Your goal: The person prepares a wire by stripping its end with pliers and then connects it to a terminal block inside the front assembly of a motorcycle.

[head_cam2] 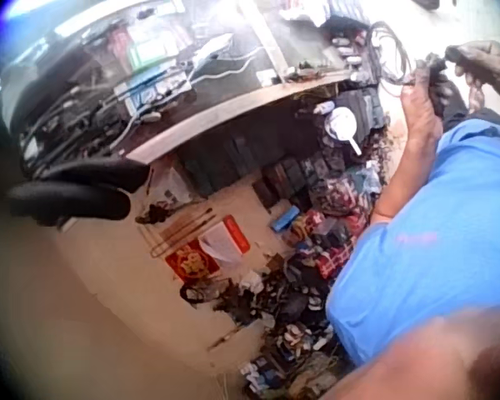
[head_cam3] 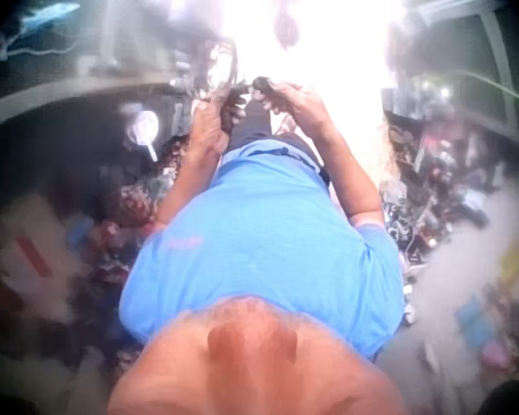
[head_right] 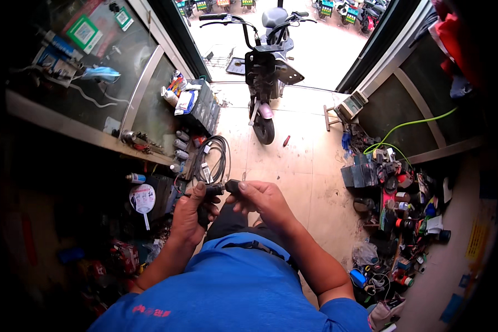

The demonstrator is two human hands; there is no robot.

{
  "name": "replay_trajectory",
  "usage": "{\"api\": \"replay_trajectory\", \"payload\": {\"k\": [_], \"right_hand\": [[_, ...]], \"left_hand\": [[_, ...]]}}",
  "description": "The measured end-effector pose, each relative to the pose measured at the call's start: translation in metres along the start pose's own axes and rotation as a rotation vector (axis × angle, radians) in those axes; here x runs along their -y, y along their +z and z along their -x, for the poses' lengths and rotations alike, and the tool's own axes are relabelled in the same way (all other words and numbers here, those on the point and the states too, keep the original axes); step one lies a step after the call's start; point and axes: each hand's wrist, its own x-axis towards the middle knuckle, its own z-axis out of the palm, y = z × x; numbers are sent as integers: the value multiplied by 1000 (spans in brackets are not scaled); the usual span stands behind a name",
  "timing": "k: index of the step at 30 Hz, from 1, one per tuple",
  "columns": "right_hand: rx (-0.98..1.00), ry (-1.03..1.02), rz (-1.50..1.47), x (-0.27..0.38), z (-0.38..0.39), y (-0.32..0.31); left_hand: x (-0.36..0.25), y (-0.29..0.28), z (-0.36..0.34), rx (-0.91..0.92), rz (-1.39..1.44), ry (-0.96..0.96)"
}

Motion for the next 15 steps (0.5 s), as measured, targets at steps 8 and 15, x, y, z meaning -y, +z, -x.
{"api": "replay_trajectory", "payload": {"k": [8, 15], "right_hand": [[-273, -15, -28, 76, -128, -68], [-373, -79, -72, 151, -209, -99]], "left_hand": [[-51, 47, -156, 87, 81, -231], [-113, 88, -253, 187, 119, -373]]}}
